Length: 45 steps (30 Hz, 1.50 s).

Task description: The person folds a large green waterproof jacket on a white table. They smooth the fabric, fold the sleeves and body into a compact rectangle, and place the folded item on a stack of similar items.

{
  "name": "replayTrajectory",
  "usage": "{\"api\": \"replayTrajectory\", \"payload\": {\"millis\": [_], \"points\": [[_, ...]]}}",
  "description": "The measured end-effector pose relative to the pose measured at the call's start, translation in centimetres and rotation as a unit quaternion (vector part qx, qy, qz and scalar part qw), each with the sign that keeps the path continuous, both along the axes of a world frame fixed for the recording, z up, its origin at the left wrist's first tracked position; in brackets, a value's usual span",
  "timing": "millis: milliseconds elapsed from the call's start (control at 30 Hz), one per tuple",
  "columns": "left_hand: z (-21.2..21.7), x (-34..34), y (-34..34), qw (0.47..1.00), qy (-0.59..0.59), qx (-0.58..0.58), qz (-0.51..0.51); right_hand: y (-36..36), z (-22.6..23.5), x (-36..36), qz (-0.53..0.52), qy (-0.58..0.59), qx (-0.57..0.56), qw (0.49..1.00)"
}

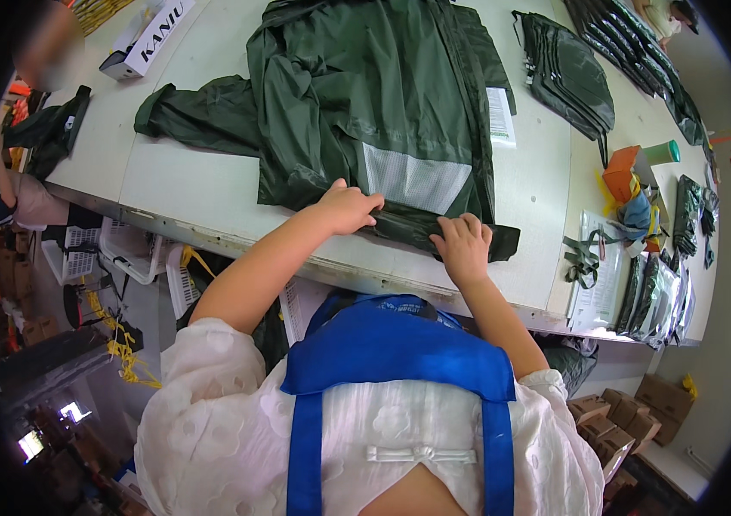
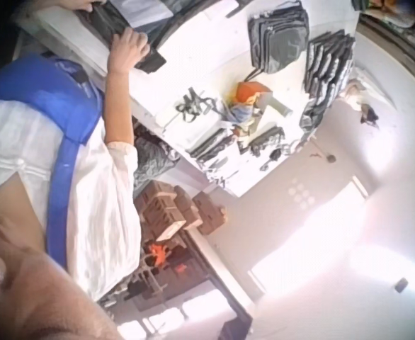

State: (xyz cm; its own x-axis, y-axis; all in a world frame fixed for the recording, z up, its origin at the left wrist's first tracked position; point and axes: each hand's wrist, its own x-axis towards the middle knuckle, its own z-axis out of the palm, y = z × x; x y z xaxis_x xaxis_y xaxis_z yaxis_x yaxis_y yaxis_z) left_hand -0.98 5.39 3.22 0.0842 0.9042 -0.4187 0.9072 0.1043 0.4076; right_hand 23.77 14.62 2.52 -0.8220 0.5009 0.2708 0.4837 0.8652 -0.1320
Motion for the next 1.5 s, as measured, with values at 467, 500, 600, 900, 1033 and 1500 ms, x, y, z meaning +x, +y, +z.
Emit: {"api": "replayTrajectory", "payload": {"millis": [467, 500, 600, 900, 1033, 1500], "points": [[-3.7, 14.2, 2.0, 0.98, -0.095, 0.115, 0.129, 3.2, -1.9, 5.6, -0.054, -0.052, -0.306, 0.949], [-3.7, 14.4, 1.9, 0.979, -0.096, 0.117, 0.139, 3.2, -1.7, 5.1, -0.058, -0.074, -0.308, 0.947], [-3.7, 14.8, 1.9, 0.974, -0.101, 0.115, 0.169, 3.4, -2.3, 5.2, -0.052, -0.078, -0.355, 0.93], [-4.6, 15.7, 1.8, 0.956, -0.13, 0.122, 0.234, 2.2, -3.1, 5.3, -0.098, 0.087, -0.524, 0.842], [-5.4, 15.6, 1.6, 0.94, -0.164, 0.148, 0.259, 0.6, -1.1, 5.2, -0.083, 0.053, -0.32, 0.942], [0.3, 5.4, -3.9, 0.882, 0.084, 0.336, 0.321, 2.3, 2.7, 8.2, -0.083, 0.095, -0.161, 0.979]]}}
